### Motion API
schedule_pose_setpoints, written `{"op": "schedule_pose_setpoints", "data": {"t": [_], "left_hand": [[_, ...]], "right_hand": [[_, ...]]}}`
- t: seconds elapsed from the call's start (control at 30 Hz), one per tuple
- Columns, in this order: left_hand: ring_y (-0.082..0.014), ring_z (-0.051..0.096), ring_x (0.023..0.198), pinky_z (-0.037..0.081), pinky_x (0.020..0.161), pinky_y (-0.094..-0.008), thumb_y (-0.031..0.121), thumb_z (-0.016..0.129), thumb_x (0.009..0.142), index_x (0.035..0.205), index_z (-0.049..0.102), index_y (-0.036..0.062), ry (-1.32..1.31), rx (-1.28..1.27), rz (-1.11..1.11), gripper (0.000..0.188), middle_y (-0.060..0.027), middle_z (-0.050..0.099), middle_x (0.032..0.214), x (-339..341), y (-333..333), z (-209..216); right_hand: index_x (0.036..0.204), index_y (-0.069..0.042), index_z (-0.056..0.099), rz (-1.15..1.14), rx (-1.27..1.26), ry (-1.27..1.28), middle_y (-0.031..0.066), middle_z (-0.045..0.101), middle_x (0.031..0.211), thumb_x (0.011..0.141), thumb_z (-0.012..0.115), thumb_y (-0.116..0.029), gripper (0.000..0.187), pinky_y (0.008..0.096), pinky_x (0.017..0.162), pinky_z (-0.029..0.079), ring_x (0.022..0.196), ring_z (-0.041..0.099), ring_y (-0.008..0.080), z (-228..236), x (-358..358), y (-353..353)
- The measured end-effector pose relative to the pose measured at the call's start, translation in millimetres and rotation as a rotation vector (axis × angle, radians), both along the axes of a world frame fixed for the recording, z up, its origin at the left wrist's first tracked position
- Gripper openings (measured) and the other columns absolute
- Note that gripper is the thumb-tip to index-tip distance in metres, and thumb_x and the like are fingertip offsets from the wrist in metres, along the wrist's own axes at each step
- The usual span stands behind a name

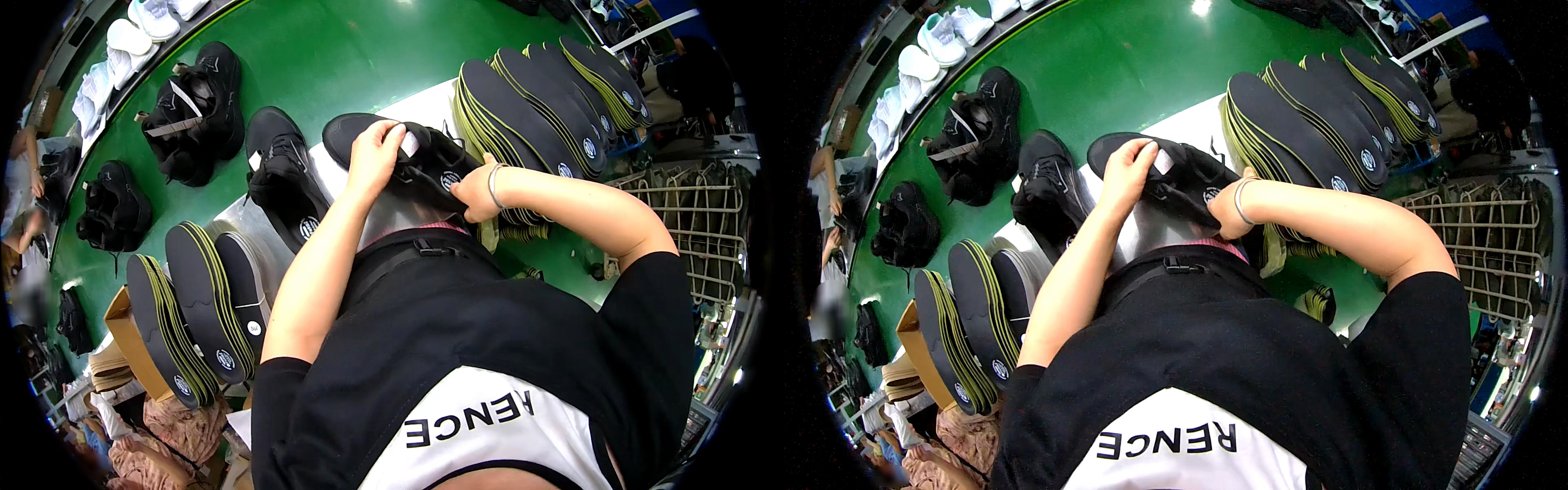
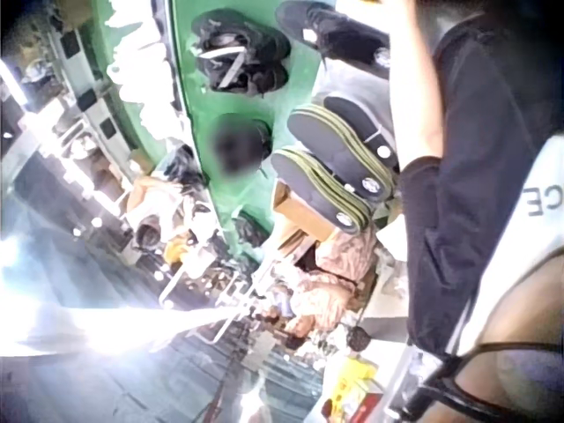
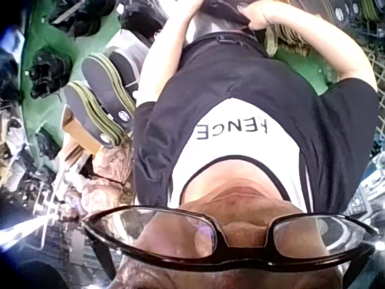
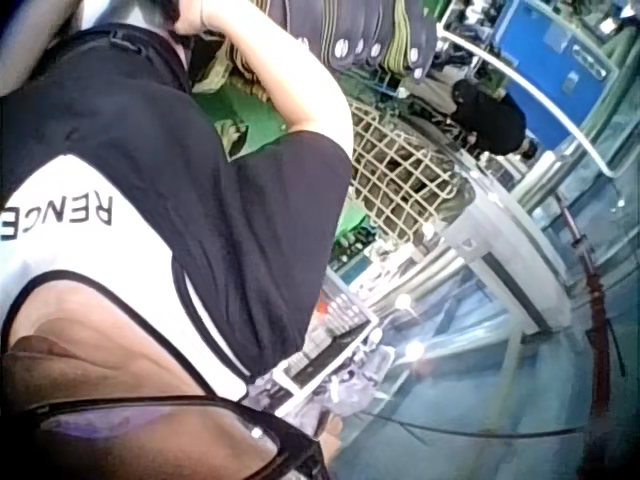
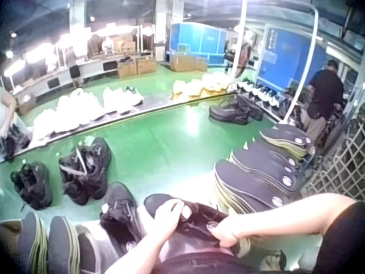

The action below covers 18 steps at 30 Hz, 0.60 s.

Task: The person picks up several black shoe insoles and inserts them one by one into matching black shoes on an assembly line.

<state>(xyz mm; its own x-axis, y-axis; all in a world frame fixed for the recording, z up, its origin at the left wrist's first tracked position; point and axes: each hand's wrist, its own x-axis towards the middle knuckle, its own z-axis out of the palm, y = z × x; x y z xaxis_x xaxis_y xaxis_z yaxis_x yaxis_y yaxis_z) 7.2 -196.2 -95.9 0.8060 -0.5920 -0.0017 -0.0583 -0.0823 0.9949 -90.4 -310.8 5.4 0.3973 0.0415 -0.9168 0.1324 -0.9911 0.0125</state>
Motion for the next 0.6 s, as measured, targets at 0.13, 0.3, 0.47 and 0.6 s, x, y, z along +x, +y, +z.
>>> {"op": "schedule_pose_setpoints", "data": {"t": [0.13, 0.3, 0.47, 0.6], "left_hand": [[-0.0131, 0.056, 0.068, 0.043, 0.065, -0.0254, 0.020, 0.054, 0.078, 0.087, 0.058, -0.0017, 0.073, -0.084, 0.013, 0.024, -0.0105, 0.061, 0.073, 0.8, 0.7, -8.9], [-0.0255, 0.059, 0.076, 0.044, 0.069, -0.0322, 0.025, 0.054, 0.076, 0.085, 0.059, 0.0005, -0.023, 0.043, 0.038, 0.027, -0.0150, 0.060, 0.080, -1.2, 2.9, -2.4], [-0.0303, 0.057, 0.080, 0.044, 0.070, -0.0343, 0.027, 0.053, 0.076, 0.087, 0.059, 0.0013, -0.107, 0.049, 0.048, 0.029, -0.0172, 0.059, 0.083, -7.1, 2.5, 8.1], [-0.0303, 0.057, 0.080, 0.045, 0.070, -0.0357, 0.029, 0.054, 0.074, 0.085, 0.060, 0.0025, -0.072, 0.084, 0.067, 0.029, -0.0171, 0.059, 0.083, -7.0, 4.3, 6.2]], "right_hand": [[0.096, -0.004, 0.058, 0.009, 0.005, -0.027, 0.0140, 0.060, 0.092, 0.067, 0.049, -0.015, 0.033, 0.0450, 0.080, 0.035, 0.090, 0.057, 0.0269, -23.1, -3.8, -3.8], [0.094, -0.006, 0.053, -0.004, 0.046, -0.160, 0.0146, 0.060, 0.088, 0.069, 0.050, -0.024, 0.031, 0.0455, 0.079, 0.037, 0.087, 0.056, 0.0288, -26.3, -7.1, -7.3], [0.098, -0.004, 0.048, -0.006, 0.029, -0.162, 0.0142, 0.059, 0.090, 0.071, 0.052, -0.033, 0.040, 0.0485, 0.084, 0.033, 0.088, 0.056, 0.0298, -32.6, -14.7, -10.9], [0.117, -0.006, 0.040, 0.077, 0.191, -0.601, 0.0152, 0.043, 0.118, 0.067, 0.056, -0.042, 0.063, 0.0570, 0.092, 0.015, 0.106, 0.044, 0.0290, -40.8, -15.7, -1.3]]}}
